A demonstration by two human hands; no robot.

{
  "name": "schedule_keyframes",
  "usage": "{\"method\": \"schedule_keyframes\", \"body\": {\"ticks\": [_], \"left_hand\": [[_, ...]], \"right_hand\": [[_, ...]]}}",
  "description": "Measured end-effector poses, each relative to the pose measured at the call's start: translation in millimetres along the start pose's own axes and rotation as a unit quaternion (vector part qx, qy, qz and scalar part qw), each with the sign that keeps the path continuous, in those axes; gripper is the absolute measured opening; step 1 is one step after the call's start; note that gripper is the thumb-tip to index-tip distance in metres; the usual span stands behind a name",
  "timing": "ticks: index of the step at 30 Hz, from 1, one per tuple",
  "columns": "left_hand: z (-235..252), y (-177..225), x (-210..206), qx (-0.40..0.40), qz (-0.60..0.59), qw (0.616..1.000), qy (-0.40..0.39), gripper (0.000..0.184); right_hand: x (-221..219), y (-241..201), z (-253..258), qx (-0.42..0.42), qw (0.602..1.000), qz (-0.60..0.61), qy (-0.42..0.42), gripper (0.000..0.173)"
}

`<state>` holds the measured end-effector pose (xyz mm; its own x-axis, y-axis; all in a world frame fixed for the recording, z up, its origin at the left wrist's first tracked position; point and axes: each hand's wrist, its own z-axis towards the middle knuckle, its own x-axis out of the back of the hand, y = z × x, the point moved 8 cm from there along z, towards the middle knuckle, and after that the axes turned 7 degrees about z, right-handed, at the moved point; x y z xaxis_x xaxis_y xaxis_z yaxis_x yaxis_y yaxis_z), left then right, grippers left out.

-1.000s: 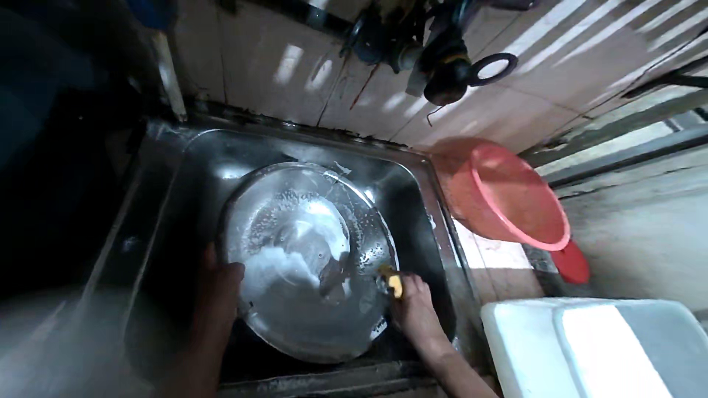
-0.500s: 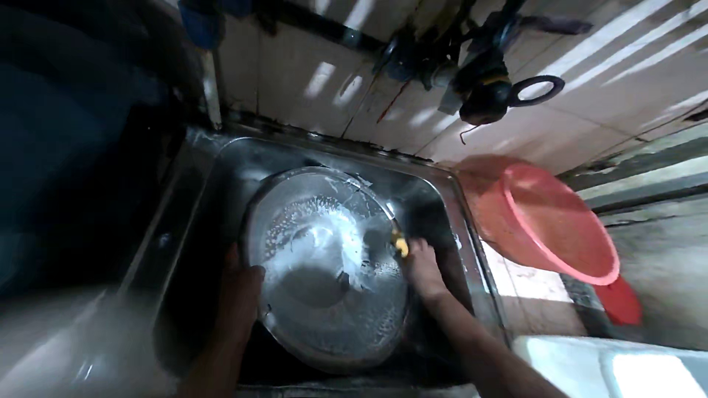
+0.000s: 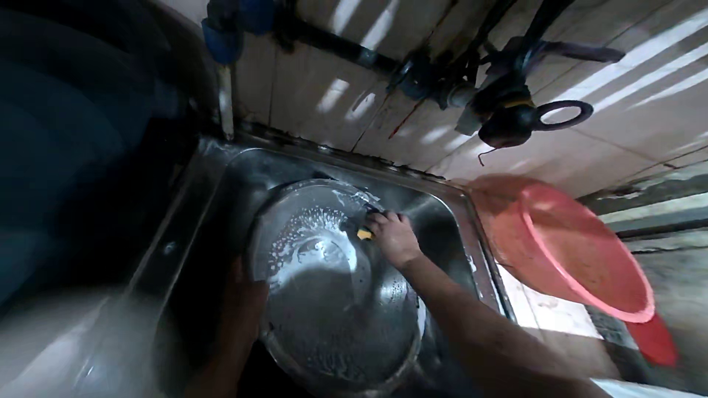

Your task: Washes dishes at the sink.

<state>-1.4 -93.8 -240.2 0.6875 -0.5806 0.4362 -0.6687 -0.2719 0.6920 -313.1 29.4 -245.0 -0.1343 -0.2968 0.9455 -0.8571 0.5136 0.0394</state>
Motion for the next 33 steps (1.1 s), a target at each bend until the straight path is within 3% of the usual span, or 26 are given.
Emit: {"method": "schedule_keyframes", "body": {"ticks": [3, 7, 10, 16, 19, 21, 25, 28, 30, 31, 33], "left_hand": [[-1.0, 1.2, -0.7, 0.007, -0.012, 1.000, -0.002, 0.078], [2.4, -2.4, -2.5, 0.004, -0.042, 0.999, -0.006, 0.080], [1.2, -3.0, -4.0, 0.006, -0.049, 0.999, -0.009, 0.081], [-1.3, -6.2, -2.7, 0.015, -0.014, 1.000, -0.006, 0.078], [-2.4, -4.4, -1.4, 0.003, -0.023, 1.000, -0.003, 0.075], [-1.6, -2.7, -1.7, 0.003, -0.026, 1.000, -0.001, 0.076], [-0.8, -3.5, -1.8, 0.002, -0.039, 0.999, 0.000, 0.075], [-0.6, -4.4, -2.4, 0.025, -0.021, 0.999, -0.004, 0.078], [-0.8, -4.3, -3.1, 0.033, -0.007, 0.999, -0.009, 0.080], [0.1, -4.1, -3.1, 0.028, -0.003, 1.000, -0.008, 0.079], [2.5, -4.7, -3.0, 0.010, 0.004, 1.000, -0.005, 0.074]], "right_hand": [[-6.1, 0.8, 17.0, 0.053, 0.998, -0.023, -0.022, 0.040], [-66.8, 18.6, -28.4, -0.021, 0.993, 0.004, -0.118, 0.041], [-80.5, 9.2, -41.7, -0.043, 0.978, 0.033, -0.199, 0.046], [-15.1, 12.5, 16.9, 0.026, 0.998, -0.014, -0.063, 0.038], [-43.2, 21.6, -7.5, -0.005, 0.998, -0.013, -0.065, 0.038], [-76.8, 18.8, -40.6, -0.044, 0.990, 0.021, -0.130, 0.046], [-108.0, -33.8, -97.2, -0.150, 0.950, 0.184, -0.204, 0.057], [-100.7, -104.9, -117.0, -0.053, 0.926, 0.320, -0.192, 0.053], [-88.8, -142.1, -105.7, 0.023, 0.921, 0.328, -0.209, 0.048], [-84.7, -150.9, -89.2, 0.049, 0.929, 0.312, -0.191, 0.047], [-83.2, -149.9, -39.6, 0.078, 0.950, 0.292, -0.079, 0.043]]}}
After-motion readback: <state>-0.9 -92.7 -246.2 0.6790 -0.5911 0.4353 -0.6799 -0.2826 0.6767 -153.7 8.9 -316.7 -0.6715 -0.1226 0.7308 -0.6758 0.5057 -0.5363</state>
